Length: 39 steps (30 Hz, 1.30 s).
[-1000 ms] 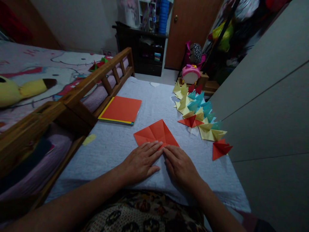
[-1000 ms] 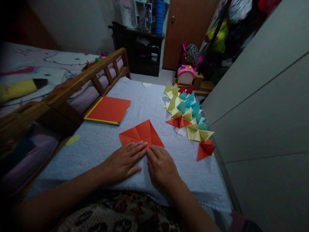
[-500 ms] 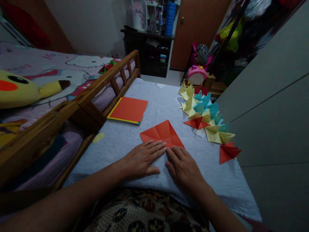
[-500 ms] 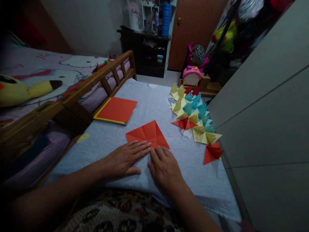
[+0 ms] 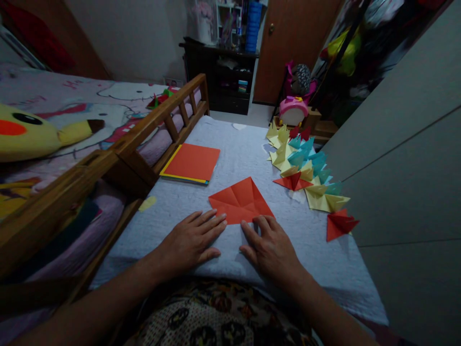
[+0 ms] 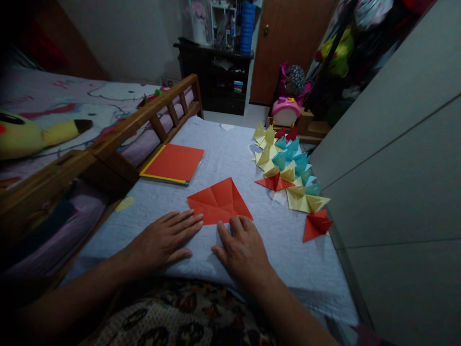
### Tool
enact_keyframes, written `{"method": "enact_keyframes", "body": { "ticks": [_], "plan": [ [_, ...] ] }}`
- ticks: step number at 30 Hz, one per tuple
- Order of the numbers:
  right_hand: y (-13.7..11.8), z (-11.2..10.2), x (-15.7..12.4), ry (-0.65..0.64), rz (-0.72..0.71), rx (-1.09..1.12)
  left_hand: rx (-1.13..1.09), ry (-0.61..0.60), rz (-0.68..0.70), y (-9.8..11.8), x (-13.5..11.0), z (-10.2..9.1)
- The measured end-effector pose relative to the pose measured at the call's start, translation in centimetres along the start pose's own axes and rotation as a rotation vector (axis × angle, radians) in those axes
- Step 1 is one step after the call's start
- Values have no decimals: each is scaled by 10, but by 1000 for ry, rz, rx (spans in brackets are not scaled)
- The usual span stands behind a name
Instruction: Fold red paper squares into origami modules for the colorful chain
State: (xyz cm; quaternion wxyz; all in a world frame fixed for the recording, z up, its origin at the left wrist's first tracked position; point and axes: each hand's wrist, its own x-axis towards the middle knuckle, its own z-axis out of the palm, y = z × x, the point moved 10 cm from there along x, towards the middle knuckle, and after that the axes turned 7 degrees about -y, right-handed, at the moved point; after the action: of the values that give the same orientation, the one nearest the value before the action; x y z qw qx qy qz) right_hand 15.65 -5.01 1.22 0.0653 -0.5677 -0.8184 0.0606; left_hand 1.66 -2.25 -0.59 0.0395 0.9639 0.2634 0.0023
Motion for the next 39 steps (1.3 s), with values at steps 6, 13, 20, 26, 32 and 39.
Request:
{"method": "enact_keyframes", "body": {
  "ticks": [6, 13, 20, 26, 32, 39],
  "plan": [
    [31, -8, -18, 41, 59, -29, -28, 21, 13, -6, -4, 1],
    [60, -16, -41, 92, 121, -113, -60, 45, 25, -8, -4, 2],
    [73, -20, -41, 114, 181, -44, -93, 131, 49, -8, -9, -6],
    [89, -19, -26, 185, 296, 255, -298, 297, -109, -30, -1, -35],
    [99, -6, 3, 104, 370, 496, -397, 119, -302, -62, 37, -25],
    [104, -12, 23, 106, 267, 662, -494, 118, -230, -67, 55, -23]
  ]
}}
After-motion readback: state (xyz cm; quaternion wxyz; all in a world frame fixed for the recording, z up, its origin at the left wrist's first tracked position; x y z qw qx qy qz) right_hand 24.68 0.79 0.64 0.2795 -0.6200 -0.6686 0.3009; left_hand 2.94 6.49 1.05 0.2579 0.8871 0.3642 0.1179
